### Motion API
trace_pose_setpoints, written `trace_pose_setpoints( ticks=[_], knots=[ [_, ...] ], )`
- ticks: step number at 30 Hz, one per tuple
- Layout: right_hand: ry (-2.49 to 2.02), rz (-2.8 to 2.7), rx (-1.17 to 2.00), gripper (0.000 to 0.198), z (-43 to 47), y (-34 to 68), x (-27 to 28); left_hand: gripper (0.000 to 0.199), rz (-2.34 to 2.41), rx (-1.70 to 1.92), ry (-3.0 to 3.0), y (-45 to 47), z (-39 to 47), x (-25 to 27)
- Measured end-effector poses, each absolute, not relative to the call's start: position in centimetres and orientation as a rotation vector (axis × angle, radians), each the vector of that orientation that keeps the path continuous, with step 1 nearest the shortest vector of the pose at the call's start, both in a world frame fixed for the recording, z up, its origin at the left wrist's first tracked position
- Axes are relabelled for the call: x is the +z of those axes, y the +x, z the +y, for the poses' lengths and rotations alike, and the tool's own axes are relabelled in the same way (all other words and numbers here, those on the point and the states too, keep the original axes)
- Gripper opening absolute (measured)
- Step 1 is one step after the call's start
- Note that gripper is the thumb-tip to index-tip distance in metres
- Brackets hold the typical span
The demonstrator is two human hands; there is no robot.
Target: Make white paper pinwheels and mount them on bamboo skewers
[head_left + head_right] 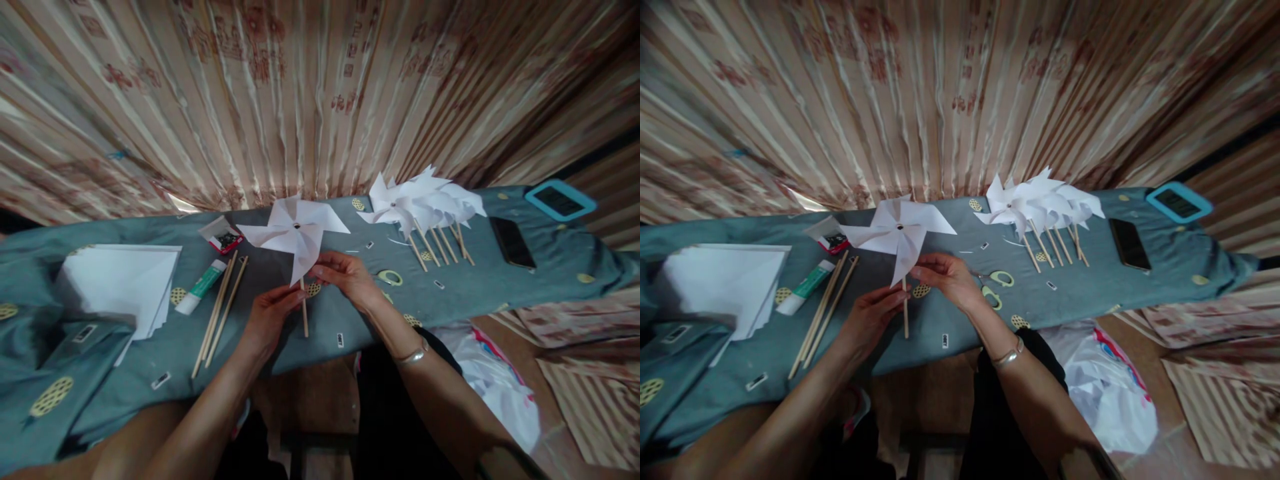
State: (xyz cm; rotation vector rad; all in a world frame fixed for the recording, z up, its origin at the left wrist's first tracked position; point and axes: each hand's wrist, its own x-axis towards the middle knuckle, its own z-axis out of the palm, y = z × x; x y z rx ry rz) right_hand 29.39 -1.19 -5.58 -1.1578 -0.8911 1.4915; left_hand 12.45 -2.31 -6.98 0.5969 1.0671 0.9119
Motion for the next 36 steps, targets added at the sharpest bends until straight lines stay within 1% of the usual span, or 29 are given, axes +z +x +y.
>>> trace_pose_setpoints(
  ticks=[3, 6, 9, 12, 16, 21, 23, 32, 36],
  knots=[
    [-1.255, -0.933, 1.323, 0.042, -1.2, 30.7, -4.9, 0.028, 1.082, 0.914, 0.580, 12.3, -2.1, -6.8],
    [-1.329, -0.923, 1.070, 0.043, -0.9, 32.7, -4.7, 0.029, 1.100, 0.915, 0.566, 12.2, -2.1, -6.7],
    [-1.362, -0.842, 0.799, 0.037, -0.4, 34.4, -4.8, 0.030, 1.097, 0.907, 0.592, 12.2, -2.2, -6.6],
    [-1.329, -0.803, 0.673, 0.034, 0.3, 35.3, -4.9, 0.029, 1.090, 0.897, 0.632, 12.3, -2.4, -6.8],
    [-1.274, -0.838, 0.746, 0.035, 0.9, 35.2, -4.7, 0.028, 1.117, 0.884, 0.714, 12.4, -2.6, -7.1],
    [-1.197, -0.791, 0.941, 0.053, 1.0, 34.7, -3.8, 0.028, 1.139, 0.875, 0.768, 12.4, -2.7, -7.1],
    [-1.163, -0.761, 0.995, 0.057, 1.0, 34.6, -3.6, 0.028, 1.145, 0.866, 0.791, 12.4, -2.7, -7.0],
    [-1.172, -0.794, 1.027, 0.056, 1.0, 34.2, -3.8, 0.025, 1.102, 0.854, 0.856, 12.3, -2.8, -6.9],
    [-1.192, -0.775, 1.014, 0.058, 1.0, 34.1, -3.7, 0.027, 1.131, 0.863, 0.823, 12.4, -2.8, -7.0]
  ],
)
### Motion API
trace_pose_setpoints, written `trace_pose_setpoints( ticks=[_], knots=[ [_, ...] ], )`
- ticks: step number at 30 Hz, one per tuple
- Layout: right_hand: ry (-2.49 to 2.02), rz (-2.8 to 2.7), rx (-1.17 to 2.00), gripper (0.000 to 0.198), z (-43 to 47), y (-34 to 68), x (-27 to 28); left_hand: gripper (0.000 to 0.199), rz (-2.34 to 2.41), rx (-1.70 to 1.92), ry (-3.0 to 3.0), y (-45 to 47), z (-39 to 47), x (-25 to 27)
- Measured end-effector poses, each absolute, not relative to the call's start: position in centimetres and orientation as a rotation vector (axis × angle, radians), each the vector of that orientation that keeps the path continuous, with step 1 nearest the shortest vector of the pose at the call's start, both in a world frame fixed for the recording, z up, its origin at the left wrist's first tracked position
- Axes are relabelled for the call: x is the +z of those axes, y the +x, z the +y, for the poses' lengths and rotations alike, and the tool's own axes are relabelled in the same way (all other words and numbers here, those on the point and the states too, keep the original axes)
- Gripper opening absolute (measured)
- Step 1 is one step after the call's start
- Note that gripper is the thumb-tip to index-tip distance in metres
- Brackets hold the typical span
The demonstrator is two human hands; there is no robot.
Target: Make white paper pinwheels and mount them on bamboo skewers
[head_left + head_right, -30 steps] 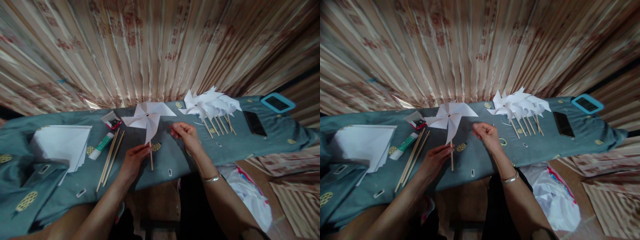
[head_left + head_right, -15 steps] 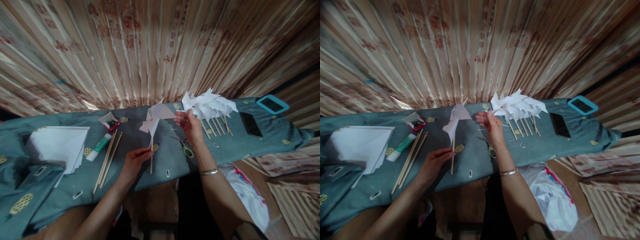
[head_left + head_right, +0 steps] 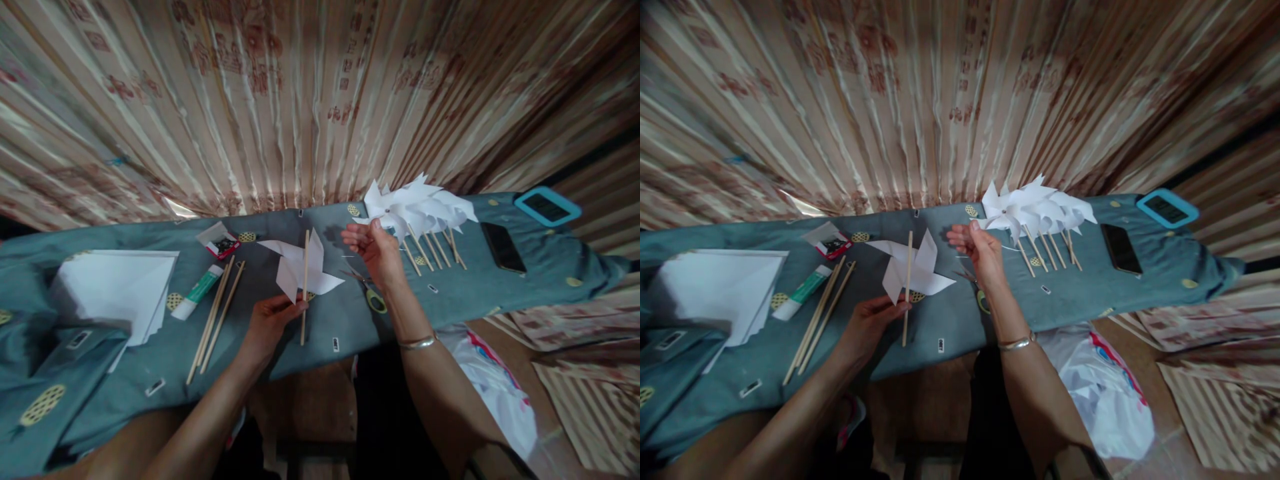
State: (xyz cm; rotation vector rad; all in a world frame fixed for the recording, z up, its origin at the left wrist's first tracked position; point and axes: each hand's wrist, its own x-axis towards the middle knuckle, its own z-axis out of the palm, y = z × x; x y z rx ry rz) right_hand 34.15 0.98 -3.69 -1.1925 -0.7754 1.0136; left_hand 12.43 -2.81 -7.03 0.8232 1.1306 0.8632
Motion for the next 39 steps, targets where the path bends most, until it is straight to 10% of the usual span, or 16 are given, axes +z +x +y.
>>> trace_pose_setpoints(
  ticks=[13, 29, 39],
  knots=[
    [-1.461, -1.377, 0.697, 0.018, 0.0, 33.2, -6.7, 0.017, 1.015, 0.587, 0.848, 12.3, -5.3, -6.4],
    [-1.576, -2.165, 0.140, 0.066, -1.8, 28.8, -8.3, 0.038, 1.183, 1.022, 0.542, 8.1, -2.4, -4.4],
    [-1.716, -2.245, 0.006, 0.048, -2.1, 26.8, -8.3, 0.029, 1.142, 1.058, 0.511, 8.4, -2.4, -4.9]
  ],
)
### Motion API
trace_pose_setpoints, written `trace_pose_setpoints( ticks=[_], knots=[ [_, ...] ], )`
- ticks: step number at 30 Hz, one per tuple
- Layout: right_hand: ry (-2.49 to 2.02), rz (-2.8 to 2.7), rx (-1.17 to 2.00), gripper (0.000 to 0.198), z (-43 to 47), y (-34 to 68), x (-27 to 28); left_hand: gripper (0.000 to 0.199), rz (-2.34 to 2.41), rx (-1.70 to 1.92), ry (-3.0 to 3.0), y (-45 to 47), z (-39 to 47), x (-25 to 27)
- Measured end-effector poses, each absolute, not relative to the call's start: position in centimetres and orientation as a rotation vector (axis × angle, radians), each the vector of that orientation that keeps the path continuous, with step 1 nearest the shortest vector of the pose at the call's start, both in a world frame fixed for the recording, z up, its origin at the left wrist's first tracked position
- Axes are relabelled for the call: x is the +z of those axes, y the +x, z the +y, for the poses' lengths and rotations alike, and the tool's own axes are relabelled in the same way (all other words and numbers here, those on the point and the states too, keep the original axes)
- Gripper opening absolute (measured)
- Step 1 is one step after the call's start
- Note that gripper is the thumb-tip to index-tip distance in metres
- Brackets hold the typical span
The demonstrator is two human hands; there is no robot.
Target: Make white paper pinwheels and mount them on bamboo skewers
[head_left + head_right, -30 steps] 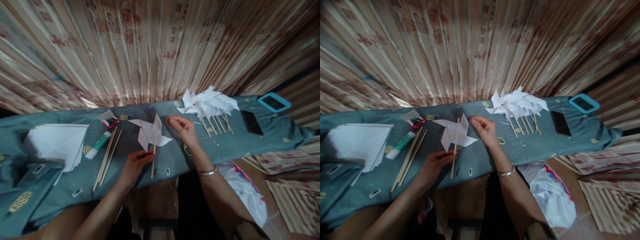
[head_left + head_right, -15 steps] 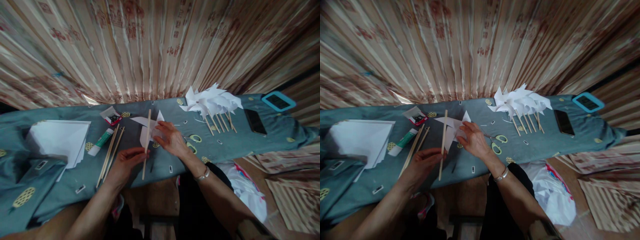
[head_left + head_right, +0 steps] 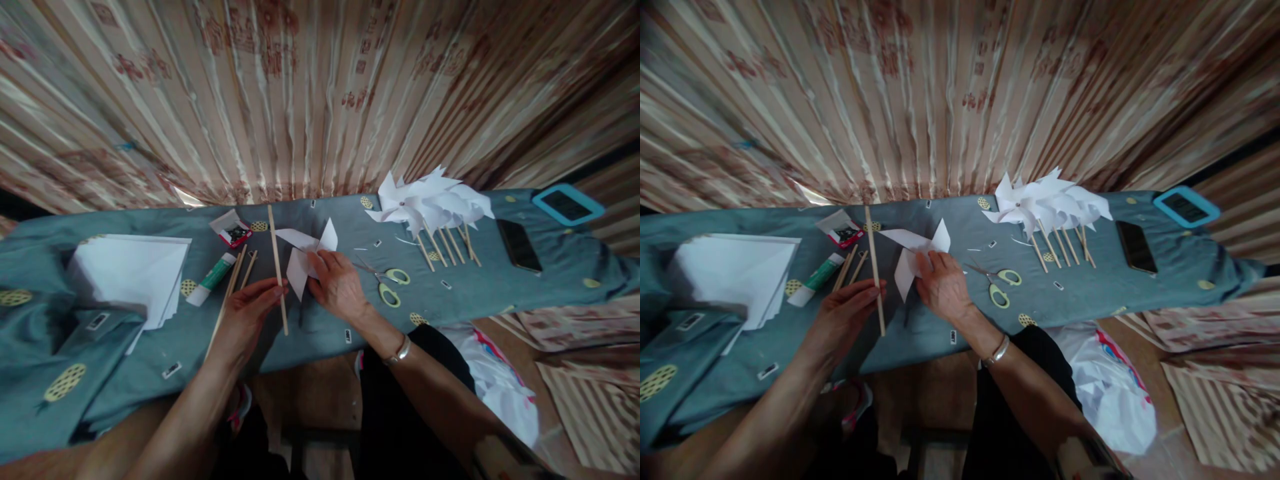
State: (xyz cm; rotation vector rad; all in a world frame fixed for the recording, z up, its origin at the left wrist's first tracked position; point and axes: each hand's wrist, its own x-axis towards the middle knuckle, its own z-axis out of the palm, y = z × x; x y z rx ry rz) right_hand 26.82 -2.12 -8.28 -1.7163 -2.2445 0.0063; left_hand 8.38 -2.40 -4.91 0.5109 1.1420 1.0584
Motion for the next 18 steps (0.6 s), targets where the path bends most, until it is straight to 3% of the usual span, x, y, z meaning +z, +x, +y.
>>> trace_pose_setpoints(
  ticks=[13, 18],
  knots=[
    [-1.629, -2.170, -0.098, 0.036, -1.8, 29.4, -8.0, 0.027, 1.160, 1.067, 0.512, 8.7, -2.3, -4.9],
    [-1.470, -1.835, 0.169, 0.038, -1.6, 30.8, -7.5, 0.027, 1.143, 1.121, 0.528, 8.8, -2.0, -5.2]
  ],
)
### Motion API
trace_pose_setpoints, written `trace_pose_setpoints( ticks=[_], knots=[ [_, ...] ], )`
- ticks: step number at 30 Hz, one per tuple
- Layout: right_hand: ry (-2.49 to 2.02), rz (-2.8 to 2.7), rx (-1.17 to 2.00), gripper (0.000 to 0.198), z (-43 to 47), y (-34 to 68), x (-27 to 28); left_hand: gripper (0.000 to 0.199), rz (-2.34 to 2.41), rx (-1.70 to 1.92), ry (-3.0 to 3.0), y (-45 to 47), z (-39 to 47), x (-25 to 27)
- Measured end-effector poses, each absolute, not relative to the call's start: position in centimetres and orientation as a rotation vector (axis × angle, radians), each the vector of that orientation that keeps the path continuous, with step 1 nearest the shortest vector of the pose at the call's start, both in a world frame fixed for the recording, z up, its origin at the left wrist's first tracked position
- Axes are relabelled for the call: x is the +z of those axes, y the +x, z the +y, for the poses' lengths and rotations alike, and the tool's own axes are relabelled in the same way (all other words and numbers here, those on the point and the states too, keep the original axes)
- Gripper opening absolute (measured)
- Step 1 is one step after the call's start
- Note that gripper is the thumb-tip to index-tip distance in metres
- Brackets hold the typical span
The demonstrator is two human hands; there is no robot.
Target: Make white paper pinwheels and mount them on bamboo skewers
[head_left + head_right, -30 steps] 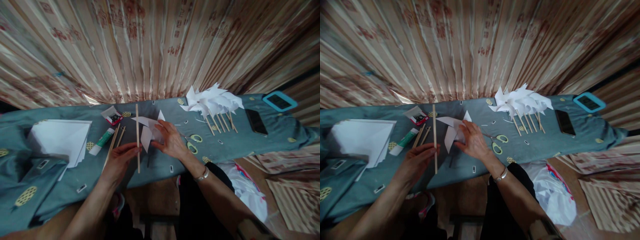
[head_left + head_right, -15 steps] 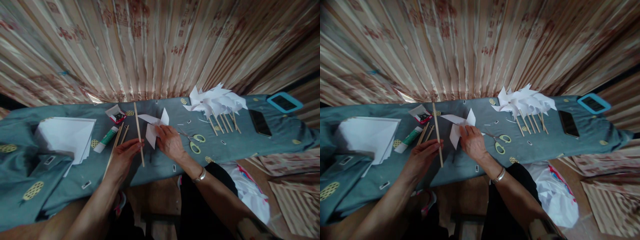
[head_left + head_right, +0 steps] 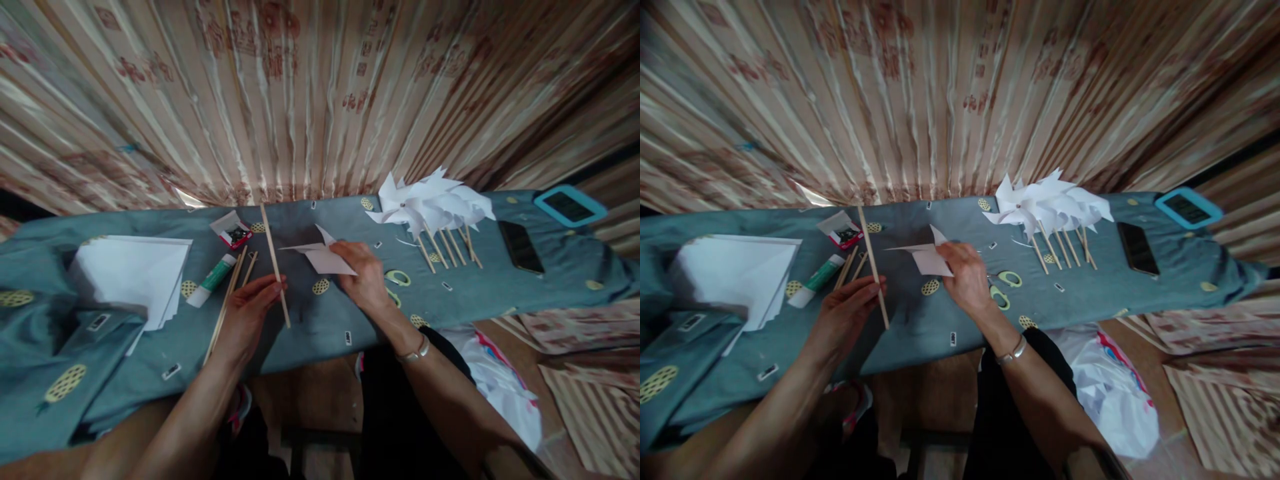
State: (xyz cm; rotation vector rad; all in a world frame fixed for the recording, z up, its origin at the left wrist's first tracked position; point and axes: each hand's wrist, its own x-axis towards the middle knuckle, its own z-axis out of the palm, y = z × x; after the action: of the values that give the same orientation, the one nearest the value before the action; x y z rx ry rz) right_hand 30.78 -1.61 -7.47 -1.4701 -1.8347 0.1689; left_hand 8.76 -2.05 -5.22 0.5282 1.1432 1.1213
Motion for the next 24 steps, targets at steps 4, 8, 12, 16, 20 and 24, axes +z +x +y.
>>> trace_pose_setpoints(
  ticks=[4, 8, 12, 16, 20, 24],
  knots=[
    [-1.392, -1.263, 0.650, 0.014, -1.2, 31.1, -6.8, 0.027, 1.123, 1.190, 0.530, 8.5, -1.4, -5.4],
    [-1.222, -0.721, 1.055, 0.019, -1.0, 31.0, -5.9, 0.019, 1.110, 1.267, 0.532, 8.3, -0.8, -5.7],
    [-1.135, -0.527, 1.293, 0.028, -1.2, 31.0, -5.1, 0.015, 1.113, 1.258, 0.533, 8.6, -0.6, -6.1],
    [-1.102, -0.501, 1.434, 0.026, -1.4, 31.1, -4.9, 0.012, 1.108, 1.229, 0.516, 8.8, -0.5, -6.4],
    [-1.108, -0.452, 1.525, 0.026, -1.5, 31.0, -5.1, 0.017, 1.068, 1.192, 0.579, 8.7, -0.5, -6.2],
    [-1.186, -0.446, 1.582, 0.026, -1.4, 30.6, -5.5, 0.025, 1.045, 1.165, 0.769, 8.4, -0.7, -6.1]
  ],
)
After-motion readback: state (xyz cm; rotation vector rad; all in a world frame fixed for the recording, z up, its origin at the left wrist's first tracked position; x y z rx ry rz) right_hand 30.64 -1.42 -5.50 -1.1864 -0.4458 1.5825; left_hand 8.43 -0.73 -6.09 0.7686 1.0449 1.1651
